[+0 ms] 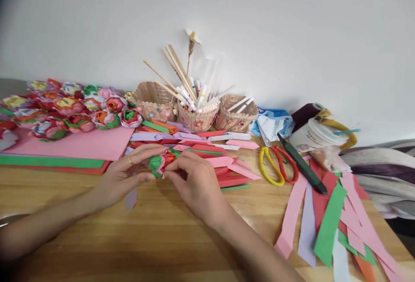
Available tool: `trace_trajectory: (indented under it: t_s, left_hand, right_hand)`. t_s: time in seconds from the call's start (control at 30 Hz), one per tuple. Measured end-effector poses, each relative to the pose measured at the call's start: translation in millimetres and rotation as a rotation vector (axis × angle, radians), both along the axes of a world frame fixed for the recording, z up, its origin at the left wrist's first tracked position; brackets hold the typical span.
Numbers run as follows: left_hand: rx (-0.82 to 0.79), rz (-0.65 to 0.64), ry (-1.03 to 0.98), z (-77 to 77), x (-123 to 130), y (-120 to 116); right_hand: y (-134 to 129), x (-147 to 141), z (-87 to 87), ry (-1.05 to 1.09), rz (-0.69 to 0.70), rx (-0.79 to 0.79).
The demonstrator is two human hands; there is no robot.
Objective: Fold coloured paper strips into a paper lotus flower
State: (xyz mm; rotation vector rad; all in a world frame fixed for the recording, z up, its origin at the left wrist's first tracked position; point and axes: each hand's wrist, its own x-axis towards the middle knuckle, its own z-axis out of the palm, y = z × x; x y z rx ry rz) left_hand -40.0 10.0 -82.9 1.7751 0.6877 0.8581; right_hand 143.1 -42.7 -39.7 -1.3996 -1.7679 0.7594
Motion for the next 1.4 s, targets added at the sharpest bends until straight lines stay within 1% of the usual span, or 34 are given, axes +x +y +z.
trace_trajectory:
  t_s: [0.27,0.43,0.53,0.67,0.8,0.93,1.2,1.4]
  left_hand:
    - [-0.122,-0.014,-0.065,1.7,3.4,1.6]
    - [-0.205,-0.039,-0.140,1.9,4.8,0.8]
    - [-0.239,-0.048,-0.209,1.6,4.7,0.1]
    - [-0.222,0.004,-0.240,0.8,3.5,0.3]
    - [-0.224,-0.018,-0.258,0.7,3.3,0.9]
    - [-0.237,-0.061,-0.275,1.7,3.7,0.6]
    - [-0.250,-0.066,-0.252,-0.5,1.7,0.5]
    - [-0.259,-0.037,-0.274,-1.3,3.2,0.4]
  right_hand:
    - [5.1,1.7,-2.6,0.170,-0.003,-0.147]
    - [5.0,2.2,-4.2,0.204,-0.008,-0.157]
    - [5.1,5.4,-1.5,0.231,0.063,-0.118]
    - [5.7,11.1,5.6,0.174,0.192,-0.113]
    - [6.4,13.0,9.1,0.163,0.239,-0.130]
    - [5.7,10.7,8.9,0.230,0.199,-0.170]
    - [3.0,7.7,8.1,0.334,0.129,-0.211]
    - [2.4,5.0,7.6,0.299,0.078,-0.174]
